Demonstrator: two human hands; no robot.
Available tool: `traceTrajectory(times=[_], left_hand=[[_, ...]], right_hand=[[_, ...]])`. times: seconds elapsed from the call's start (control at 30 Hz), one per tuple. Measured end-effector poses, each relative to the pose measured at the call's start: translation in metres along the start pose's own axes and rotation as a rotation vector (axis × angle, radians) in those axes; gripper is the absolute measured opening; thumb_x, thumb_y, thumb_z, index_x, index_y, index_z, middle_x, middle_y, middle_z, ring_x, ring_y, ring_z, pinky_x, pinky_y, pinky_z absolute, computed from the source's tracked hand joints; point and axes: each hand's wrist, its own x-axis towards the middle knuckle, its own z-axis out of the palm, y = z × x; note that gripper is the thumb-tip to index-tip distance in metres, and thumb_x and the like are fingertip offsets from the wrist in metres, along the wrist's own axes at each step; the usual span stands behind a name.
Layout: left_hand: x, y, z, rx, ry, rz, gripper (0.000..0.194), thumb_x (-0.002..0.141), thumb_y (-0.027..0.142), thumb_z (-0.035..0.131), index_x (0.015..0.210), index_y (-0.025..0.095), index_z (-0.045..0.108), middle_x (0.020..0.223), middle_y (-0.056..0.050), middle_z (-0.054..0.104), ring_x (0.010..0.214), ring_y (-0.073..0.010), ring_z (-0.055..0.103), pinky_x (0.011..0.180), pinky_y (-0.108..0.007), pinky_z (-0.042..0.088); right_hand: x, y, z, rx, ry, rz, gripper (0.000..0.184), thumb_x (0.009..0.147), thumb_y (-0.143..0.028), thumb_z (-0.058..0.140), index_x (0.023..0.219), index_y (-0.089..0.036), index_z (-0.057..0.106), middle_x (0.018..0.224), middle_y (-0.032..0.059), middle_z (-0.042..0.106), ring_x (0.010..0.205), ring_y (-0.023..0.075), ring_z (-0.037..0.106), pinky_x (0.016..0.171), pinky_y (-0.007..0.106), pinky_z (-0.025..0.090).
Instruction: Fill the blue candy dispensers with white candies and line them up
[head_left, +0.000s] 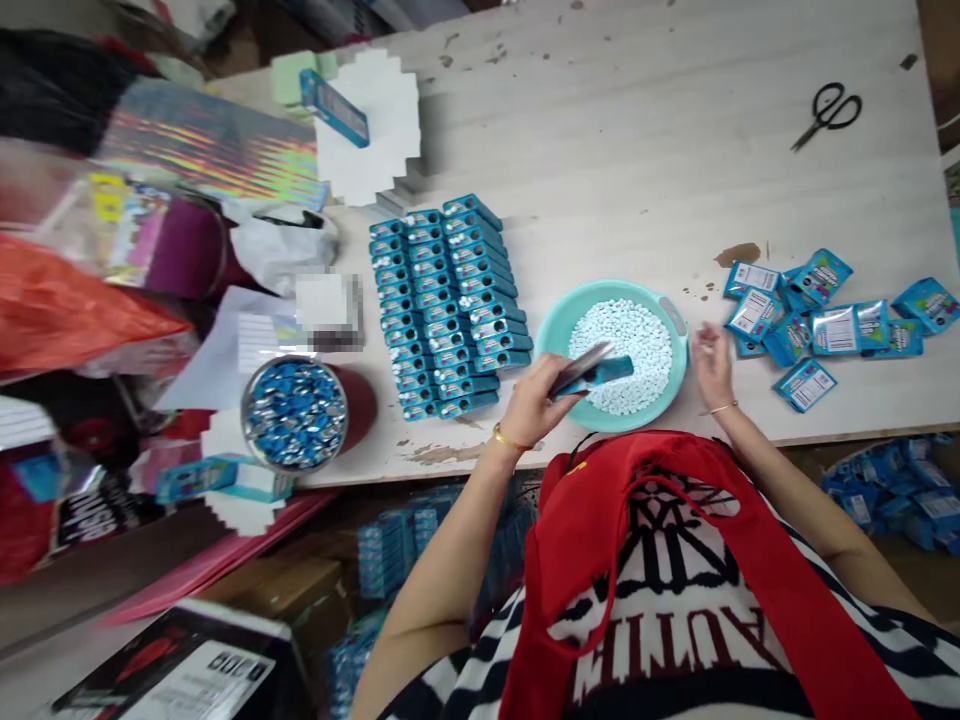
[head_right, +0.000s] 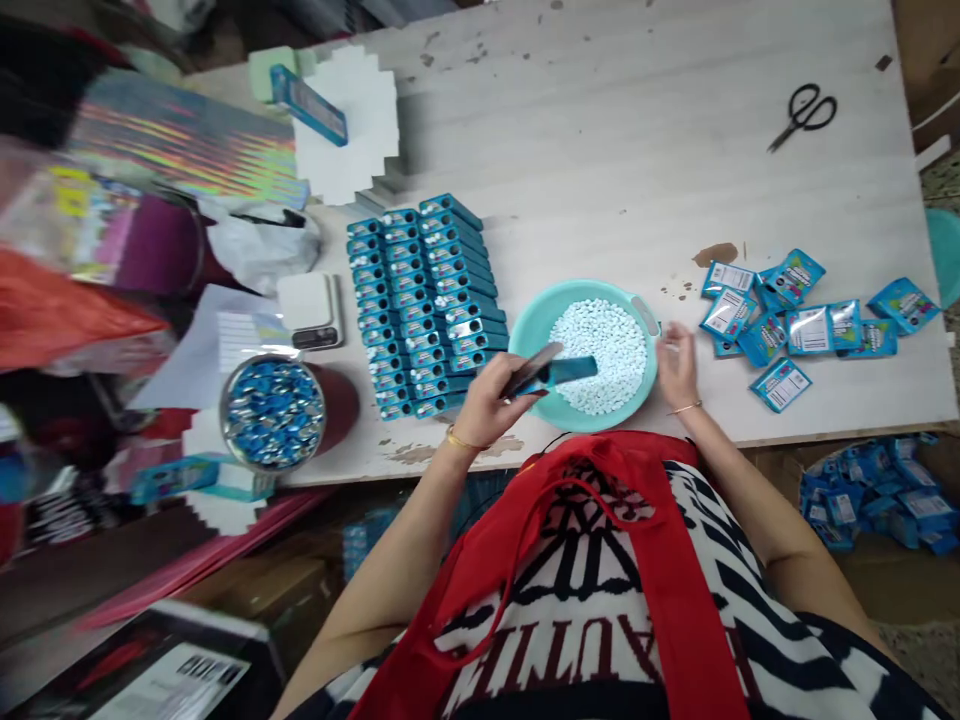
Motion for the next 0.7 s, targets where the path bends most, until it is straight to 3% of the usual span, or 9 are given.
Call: traceTrajectory(times=[0.07,0.13,0.2,0.3,0.43,0.57,0.7], left_hand=[[-0.026,-0.02,-0.017,0.079,0.17,-0.142,0.03,0.086,0.038,0.07,0.105,0.02,0.057,0.094,-0.004,0.06,0.086,-0.0179,0.056,0.077,-0.031,0.048],[-0.054,-0.048,-0.03,0.161,0.283,-0.299,0.03,0.082,0.039,0.072,0.1,0.02,0.057,0.089,-0.002,0.058,0.082,-0.0174,0.054,0.075,-0.03,0.047],[-0.078,-0.081,-0.036,0.217,0.312,-0.448,0.031,0.079,0.038,0.073,0.098,0.02,0.057,0.086,-0.001,0.056,0.079,-0.0171,0.053,0.073,-0.03,0.046],[-0.099,-0.129,-0.03,0.255,0.192,-0.622,0.031,0.074,0.035,0.073,0.096,0.019,0.058,0.086,-0.001,0.055,0.08,-0.018,0.053,0.075,-0.03,0.046],[-0.098,-0.172,-0.011,0.272,-0.008,-0.718,0.032,0.075,0.033,0.068,0.103,0.018,0.061,0.099,-0.006,0.059,0.093,-0.0224,0.058,0.082,-0.033,0.048],[-0.094,-0.179,0.005,0.335,-0.027,-0.77,0.049,0.077,0.035,0.065,0.122,0.018,0.057,0.126,-0.014,0.053,0.111,-0.0297,0.059,0.09,-0.039,0.051],[-0.099,-0.159,0.011,0.393,0.145,-0.79,0.067,0.079,0.047,0.065,0.136,0.016,0.048,0.138,-0.02,0.046,0.123,-0.0371,0.053,0.096,-0.048,0.05]], right_hand=[[0.024,0.026,-0.009,-0.074,0.083,0.187,0.067,0.086,-0.06,0.058,0.141,-0.023,0.045,0.128,0.0135,0.055,0.111,0.0254,0.059,0.099,0.047,0.053],[0.044,0.047,-0.014,-0.092,-0.037,0.354,0.08,0.081,-0.062,0.062,0.146,-0.021,0.041,0.126,0.0147,0.057,0.109,0.0265,0.061,0.095,0.047,0.055],[0.055,0.059,-0.016,-0.067,-0.205,0.445,0.084,0.081,-0.063,0.061,0.15,-0.022,0.037,0.126,0.0138,0.059,0.108,0.027,0.062,0.091,0.046,0.057],[0.058,0.066,-0.014,-0.027,-0.326,0.452,0.081,0.086,-0.067,0.054,0.153,-0.025,0.035,0.132,0.0121,0.059,0.11,0.0268,0.063,0.088,0.044,0.058],[0.048,0.067,-0.011,-0.005,-0.348,0.449,0.083,0.087,-0.071,0.049,0.155,-0.027,0.033,0.136,0.0109,0.059,0.111,0.0266,0.062,0.088,0.043,0.058],[0.039,0.069,-0.016,0.068,-0.364,0.471,0.094,0.08,-0.069,0.06,0.157,-0.028,0.025,0.131,0.0098,0.063,0.108,0.026,0.064,0.084,0.041,0.06],[0.035,0.072,-0.022,0.183,-0.402,0.493,0.104,0.074,-0.06,0.072,0.158,-0.03,0.019,0.133,0.0084,0.062,0.108,0.0231,0.064,0.084,0.039,0.06]])
